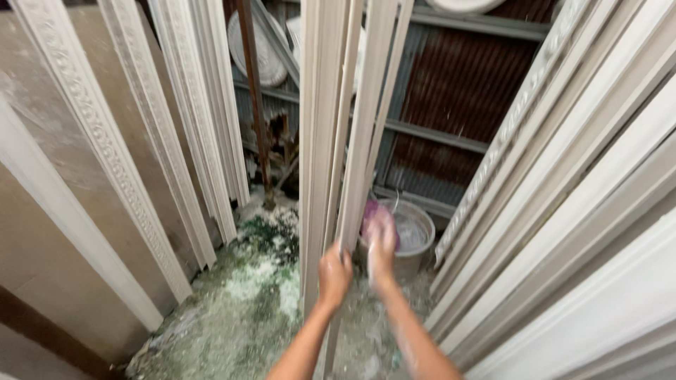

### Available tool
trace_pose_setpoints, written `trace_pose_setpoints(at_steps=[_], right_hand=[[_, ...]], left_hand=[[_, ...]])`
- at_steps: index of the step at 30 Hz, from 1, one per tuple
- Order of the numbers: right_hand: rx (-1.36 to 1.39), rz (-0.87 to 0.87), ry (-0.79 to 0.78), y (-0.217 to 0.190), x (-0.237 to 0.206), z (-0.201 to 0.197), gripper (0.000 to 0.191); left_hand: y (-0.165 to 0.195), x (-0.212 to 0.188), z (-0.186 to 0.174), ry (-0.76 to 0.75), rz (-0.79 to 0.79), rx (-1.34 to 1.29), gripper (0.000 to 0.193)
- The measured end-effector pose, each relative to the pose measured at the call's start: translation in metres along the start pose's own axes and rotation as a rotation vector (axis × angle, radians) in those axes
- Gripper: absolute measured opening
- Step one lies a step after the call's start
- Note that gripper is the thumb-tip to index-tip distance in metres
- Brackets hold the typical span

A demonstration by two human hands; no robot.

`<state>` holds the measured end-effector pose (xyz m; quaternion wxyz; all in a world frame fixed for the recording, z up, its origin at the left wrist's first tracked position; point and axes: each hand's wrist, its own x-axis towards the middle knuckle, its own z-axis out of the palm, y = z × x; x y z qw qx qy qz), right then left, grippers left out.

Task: The person wipes plaster residue off a long flat work surface with an orange sponge, then lays a long green rubber strip into a decorative mold frame and brushes a liquid coating along the strip and mold with a brush, pressing the strip into place by hand.

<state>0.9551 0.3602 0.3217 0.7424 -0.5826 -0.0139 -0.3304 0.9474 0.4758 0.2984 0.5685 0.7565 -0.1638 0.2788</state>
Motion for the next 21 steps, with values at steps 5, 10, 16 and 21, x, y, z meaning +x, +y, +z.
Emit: trace_pose_setpoints(at_steps=[5, 10, 16, 21], right_hand=[[-0.282, 0.77, -0.325, 0.133, -0.227, -0.122, 0.043], [-0.252, 0.862, -0.3, 0.126, -0.301, -0.207, 0.037], [-0.313, 0.958, 0.078, 0.072, -0.354, -0.288, 0.042], [-0.269, 0.955, 0.107, 0.045, -0.428, -0.331, 0.038]], left_hand=[[-0.036, 0.045, 0.032, -0.002, -0.122, 0.208, 0.019], [-0.073, 0.057, 0.053, -0.036, -0.162, 0.206, 0.025], [-0.134, -0.084, 0.062, -0.084, -0.194, 0.121, 0.057], [-0.103, -0.342, 0.035, -0.971, -0.329, 0.355, 0.056]])
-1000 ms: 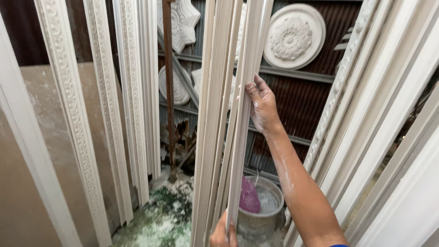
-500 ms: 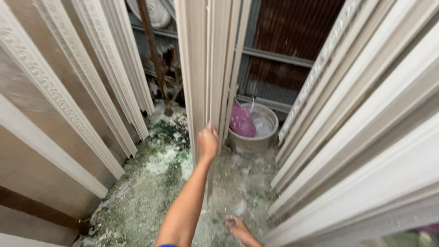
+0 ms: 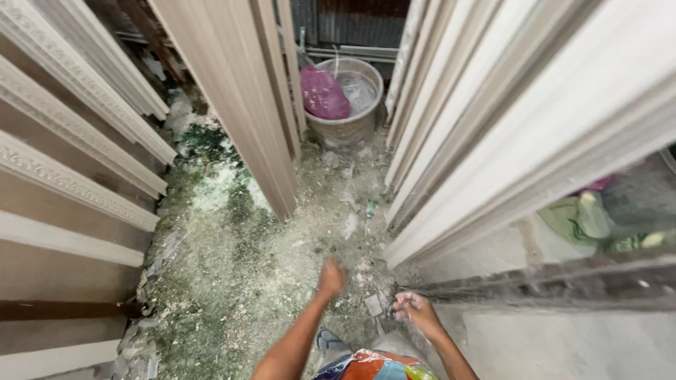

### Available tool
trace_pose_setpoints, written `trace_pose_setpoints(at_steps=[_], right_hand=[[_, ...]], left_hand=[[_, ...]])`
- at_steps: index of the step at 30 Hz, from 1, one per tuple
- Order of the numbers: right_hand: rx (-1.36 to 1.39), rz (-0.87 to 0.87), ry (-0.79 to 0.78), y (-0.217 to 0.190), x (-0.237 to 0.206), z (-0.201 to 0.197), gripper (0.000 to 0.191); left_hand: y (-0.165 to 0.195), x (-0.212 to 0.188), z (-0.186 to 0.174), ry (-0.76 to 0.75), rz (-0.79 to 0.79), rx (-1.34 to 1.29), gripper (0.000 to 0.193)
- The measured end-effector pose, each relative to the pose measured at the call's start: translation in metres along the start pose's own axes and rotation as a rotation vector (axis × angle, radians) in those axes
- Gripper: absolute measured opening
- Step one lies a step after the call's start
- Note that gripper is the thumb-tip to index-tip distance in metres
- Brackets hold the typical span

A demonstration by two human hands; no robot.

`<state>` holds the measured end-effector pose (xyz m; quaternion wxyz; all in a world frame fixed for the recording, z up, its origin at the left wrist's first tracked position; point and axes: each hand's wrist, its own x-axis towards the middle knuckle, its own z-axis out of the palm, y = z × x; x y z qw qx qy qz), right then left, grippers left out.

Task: The person wipes plaster residue off a long flat work surface with an orange sponge, then lays a long green rubber strip into a decorative mold frame and brushes a liquid coating along the strip and mold with a brush, pressing the strip into place by hand.

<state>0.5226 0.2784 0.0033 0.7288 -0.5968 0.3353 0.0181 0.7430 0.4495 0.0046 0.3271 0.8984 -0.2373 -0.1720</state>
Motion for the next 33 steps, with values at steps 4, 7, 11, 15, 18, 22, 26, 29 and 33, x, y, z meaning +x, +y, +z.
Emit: trace_pose_setpoints(at_steps=[4, 7, 11, 15, 18, 22, 26, 29, 33], right_hand=[[-0.216, 0.071, 0.014, 0.036, -0.044, -0.035, 0.033], [-0.332, -0.003, 0.037, 0.059, -0.093, -0.085, 0.033], [-0.344, -0.033, 0.177, 0.091, -0.177, -0.181, 0.031], [-0.298, -0.175, 0.366, 0.128, -0.285, -0.291, 0.023], [-0.174, -0.255, 0.562, 0.161, -0.368, -0.359, 0.025], [-0.027, -0.173, 0.842, 0.185, -0.465, -0.421, 0.021], [0.014, -0.017, 1.07, 0.211, -0.521, -0.476, 0.023], [0.162, -0.129, 1.155, 0.251, -0.536, -0.522, 0.026], [0.345, -0.08, 1.234, 0.305, -0.561, -0.613, 0.027]], left_hand=[[0.032, -0.126, 0.086, -0.532, 0.496, -0.285, 0.026], [0.083, -0.177, 0.123, -0.722, 0.392, -0.19, 0.026], [0.175, -0.195, 0.192, -0.709, 0.45, -0.047, 0.026], [0.292, -0.215, 0.29, -0.545, 0.694, -0.137, 0.026], [0.377, -0.266, 0.369, -0.677, 0.584, -0.279, 0.03], [0.466, -0.355, 0.442, -0.998, 0.643, -0.38, 0.034], [0.524, -0.409, 0.503, -1.278, 0.765, -0.266, 0.033], [0.549, -0.412, 0.562, -1.374, 0.884, -0.129, 0.032], [0.599, -0.413, 0.661, -1.418, 0.995, -0.077, 0.032]])
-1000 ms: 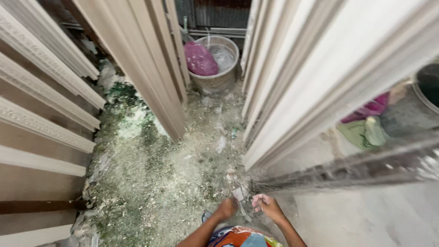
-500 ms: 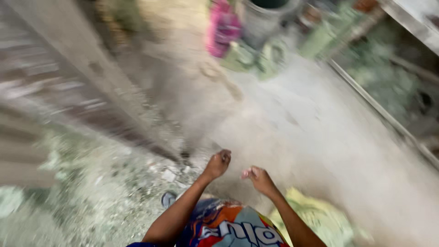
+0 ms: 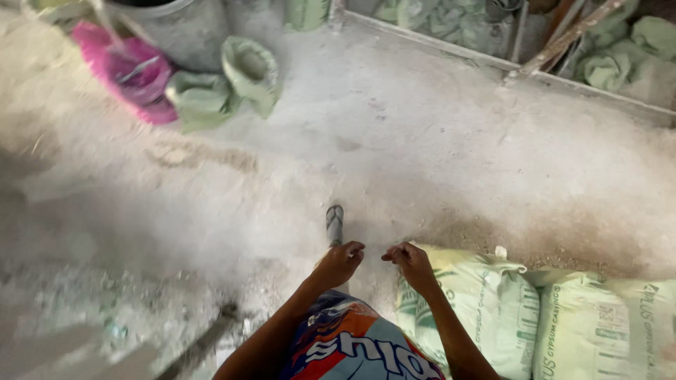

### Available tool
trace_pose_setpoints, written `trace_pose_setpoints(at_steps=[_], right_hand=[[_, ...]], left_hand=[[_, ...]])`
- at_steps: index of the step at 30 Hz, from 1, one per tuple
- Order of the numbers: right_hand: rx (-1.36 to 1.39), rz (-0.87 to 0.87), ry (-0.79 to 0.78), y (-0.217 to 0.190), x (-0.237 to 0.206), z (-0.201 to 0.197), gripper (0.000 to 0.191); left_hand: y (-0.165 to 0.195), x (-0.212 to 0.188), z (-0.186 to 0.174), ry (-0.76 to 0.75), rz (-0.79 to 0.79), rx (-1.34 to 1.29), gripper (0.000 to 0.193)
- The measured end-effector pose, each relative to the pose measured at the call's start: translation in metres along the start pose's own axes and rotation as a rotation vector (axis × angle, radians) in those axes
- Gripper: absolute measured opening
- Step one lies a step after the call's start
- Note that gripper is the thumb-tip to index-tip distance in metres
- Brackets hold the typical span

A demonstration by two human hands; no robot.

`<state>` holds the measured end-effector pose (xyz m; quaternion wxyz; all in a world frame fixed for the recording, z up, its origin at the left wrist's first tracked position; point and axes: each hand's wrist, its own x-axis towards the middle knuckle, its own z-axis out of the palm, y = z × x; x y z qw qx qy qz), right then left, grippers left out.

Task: The person wipes plaster residue off a long flat work surface with an orange sponge, then lays a long green rubber strip into a decorative mold frame and brushes a liquid coating along the strip and mold with a brush, pressing the strip into place by hand.

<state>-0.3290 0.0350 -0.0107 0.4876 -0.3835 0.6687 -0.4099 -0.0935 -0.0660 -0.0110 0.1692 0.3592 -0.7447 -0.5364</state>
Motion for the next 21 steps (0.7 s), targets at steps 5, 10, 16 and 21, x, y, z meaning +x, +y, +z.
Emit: trace_pose_setpoints(at_steps=[5, 10, 16, 21], right_hand=[[0.099, -0.02, 0.167, -0.029, 0.127, -0.075, 0.036], [-0.114, 0.19, 0.28, -0.074, 0.208, -0.147, 0.041], [0.134, -0.098, 0.413, -0.086, 0.349, -0.211, 0.04], [-0.004, 0.19, 0.452, -0.11, 0.494, -0.297, 0.046]], left_hand=[[0.014, 0.177, -0.044, -0.062, -0.023, 0.04, 0.035], [0.081, 0.333, -0.108, -0.186, -0.029, 0.051, 0.039], [0.112, 0.52, -0.127, -0.238, -0.094, 0.099, 0.049], [0.09, 0.672, -0.088, -0.279, -0.013, 0.068, 0.053]])
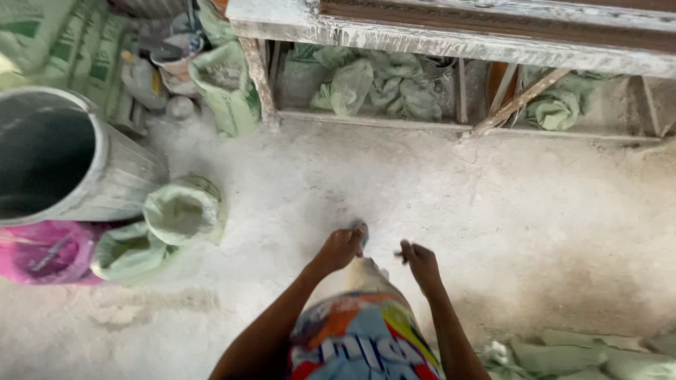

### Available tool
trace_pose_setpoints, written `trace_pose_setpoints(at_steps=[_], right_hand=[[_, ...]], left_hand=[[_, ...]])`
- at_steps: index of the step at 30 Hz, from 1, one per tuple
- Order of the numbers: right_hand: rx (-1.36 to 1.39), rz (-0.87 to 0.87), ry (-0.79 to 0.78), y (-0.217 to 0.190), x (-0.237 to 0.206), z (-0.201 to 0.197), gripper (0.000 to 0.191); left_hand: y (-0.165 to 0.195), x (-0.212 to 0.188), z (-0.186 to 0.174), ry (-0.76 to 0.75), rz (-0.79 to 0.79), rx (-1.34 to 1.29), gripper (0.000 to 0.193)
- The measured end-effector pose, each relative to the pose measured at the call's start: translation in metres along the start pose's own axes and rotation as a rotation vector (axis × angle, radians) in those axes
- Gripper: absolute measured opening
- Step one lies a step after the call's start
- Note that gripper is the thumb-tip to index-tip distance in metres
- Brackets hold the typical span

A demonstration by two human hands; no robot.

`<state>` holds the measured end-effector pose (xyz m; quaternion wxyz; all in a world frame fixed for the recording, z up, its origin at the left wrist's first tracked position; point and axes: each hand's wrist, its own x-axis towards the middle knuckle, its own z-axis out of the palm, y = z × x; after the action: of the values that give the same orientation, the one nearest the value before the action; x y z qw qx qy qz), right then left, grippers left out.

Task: The person wipes plaster residue off a long flat work surface with an orange sponge, then lays a long green rubber strip into a decorative mold frame and brushes a liquid coating along the strip and mold with a brush, pressing the strip into place by hand.

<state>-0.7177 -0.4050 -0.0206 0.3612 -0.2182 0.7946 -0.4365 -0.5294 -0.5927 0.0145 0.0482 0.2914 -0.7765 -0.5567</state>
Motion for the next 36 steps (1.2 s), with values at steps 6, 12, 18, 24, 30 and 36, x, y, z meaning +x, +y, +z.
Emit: trace_pose_setpoints(at_steps=[6, 12, 18, 24, 30, 36], right_hand=[[-0.104, -0.1, -0.151, -0.11, 0.173, -0.049, 0.038], [-0.134, -0.225, -0.216, -0.208, 0.334, -0.078, 0.031], [-0.042, -0.335, -0.144, -0.243, 0.483, -0.088, 0.032], [0.122, 0.026, 0.046, -0.289, 0.608, -0.104, 0.035], [0.341, 0.039, 0.152, -0.313, 0.683, -0.119, 0.038], [0.523, 0.067, 0.257, -0.326, 0.739, -0.147, 0.038]], left_hand=[[0.006, 0.146, -0.036, 0.131, 0.058, -0.129, 0.035], [0.023, 0.286, -0.139, 0.267, -0.077, -0.259, 0.044], [0.004, 0.458, -0.25, 0.37, 0.039, -0.294, 0.041], [0.046, 0.684, -0.373, 0.36, 0.18, 0.116, 0.044], [0.108, 0.861, -0.447, 0.388, -0.036, 0.099, 0.051], [0.118, 0.955, -0.457, 0.428, -0.035, 0.309, 0.062]])
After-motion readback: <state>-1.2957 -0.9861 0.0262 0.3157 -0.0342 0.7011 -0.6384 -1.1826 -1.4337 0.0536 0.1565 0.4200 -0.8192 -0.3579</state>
